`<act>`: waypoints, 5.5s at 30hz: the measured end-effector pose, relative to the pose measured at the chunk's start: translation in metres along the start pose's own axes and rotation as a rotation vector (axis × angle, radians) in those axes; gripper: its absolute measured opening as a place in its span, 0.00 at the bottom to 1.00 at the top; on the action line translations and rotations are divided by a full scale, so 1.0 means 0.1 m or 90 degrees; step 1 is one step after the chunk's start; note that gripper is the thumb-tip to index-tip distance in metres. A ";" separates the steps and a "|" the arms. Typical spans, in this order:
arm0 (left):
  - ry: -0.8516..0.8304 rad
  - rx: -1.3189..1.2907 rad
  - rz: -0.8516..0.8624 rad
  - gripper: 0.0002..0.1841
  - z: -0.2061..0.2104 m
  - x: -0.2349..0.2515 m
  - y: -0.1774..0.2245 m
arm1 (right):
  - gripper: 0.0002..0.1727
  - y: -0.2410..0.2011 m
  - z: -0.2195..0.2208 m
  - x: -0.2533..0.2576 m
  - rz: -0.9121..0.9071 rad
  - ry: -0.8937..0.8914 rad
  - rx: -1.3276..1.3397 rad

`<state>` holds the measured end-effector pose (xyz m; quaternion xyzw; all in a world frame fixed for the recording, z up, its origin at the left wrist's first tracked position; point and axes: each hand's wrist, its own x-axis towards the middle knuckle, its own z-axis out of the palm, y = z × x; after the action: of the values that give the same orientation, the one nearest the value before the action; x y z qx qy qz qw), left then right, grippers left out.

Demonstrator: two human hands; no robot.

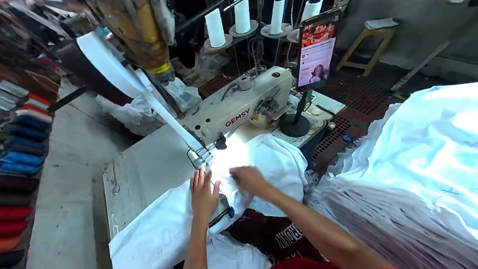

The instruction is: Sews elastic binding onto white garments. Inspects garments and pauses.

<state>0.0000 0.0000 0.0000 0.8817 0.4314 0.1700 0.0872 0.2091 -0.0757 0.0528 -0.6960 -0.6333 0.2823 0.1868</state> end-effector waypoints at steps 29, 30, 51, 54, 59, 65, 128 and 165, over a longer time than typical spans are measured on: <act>0.050 0.010 -0.044 0.25 0.09 0.29 0.06 | 0.22 -0.36 0.38 0.56 -0.046 0.033 -0.222; 0.039 0.018 -0.042 0.25 0.08 0.31 0.05 | 0.25 -0.36 0.38 0.54 -0.043 0.029 -0.213; 0.266 -0.178 -0.156 0.13 0.09 0.04 0.26 | 0.20 0.20 0.21 0.70 -0.212 0.031 -0.118; 0.227 -0.085 -0.128 0.14 0.12 0.01 0.30 | 0.21 0.20 0.19 0.64 -0.225 0.019 -0.137; 0.154 0.004 -0.149 0.18 0.13 0.05 0.36 | 0.29 0.10 0.19 0.59 -0.201 -0.012 -0.208; 0.115 0.050 -0.161 0.19 0.09 0.13 0.34 | 0.29 0.07 0.24 0.67 -0.231 0.024 -0.241; 0.002 0.032 -0.169 0.24 0.03 0.10 0.20 | 0.21 -0.12 0.39 0.41 -0.041 0.132 -0.173; 0.010 0.020 -0.168 0.25 0.03 0.09 0.20 | 0.20 0.13 0.32 0.22 -0.067 0.160 -0.103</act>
<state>0.0209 -0.0049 0.0057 0.8174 0.5467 0.1568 0.0913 0.2000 -0.0588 0.0166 -0.7045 -0.6612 0.1309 0.2221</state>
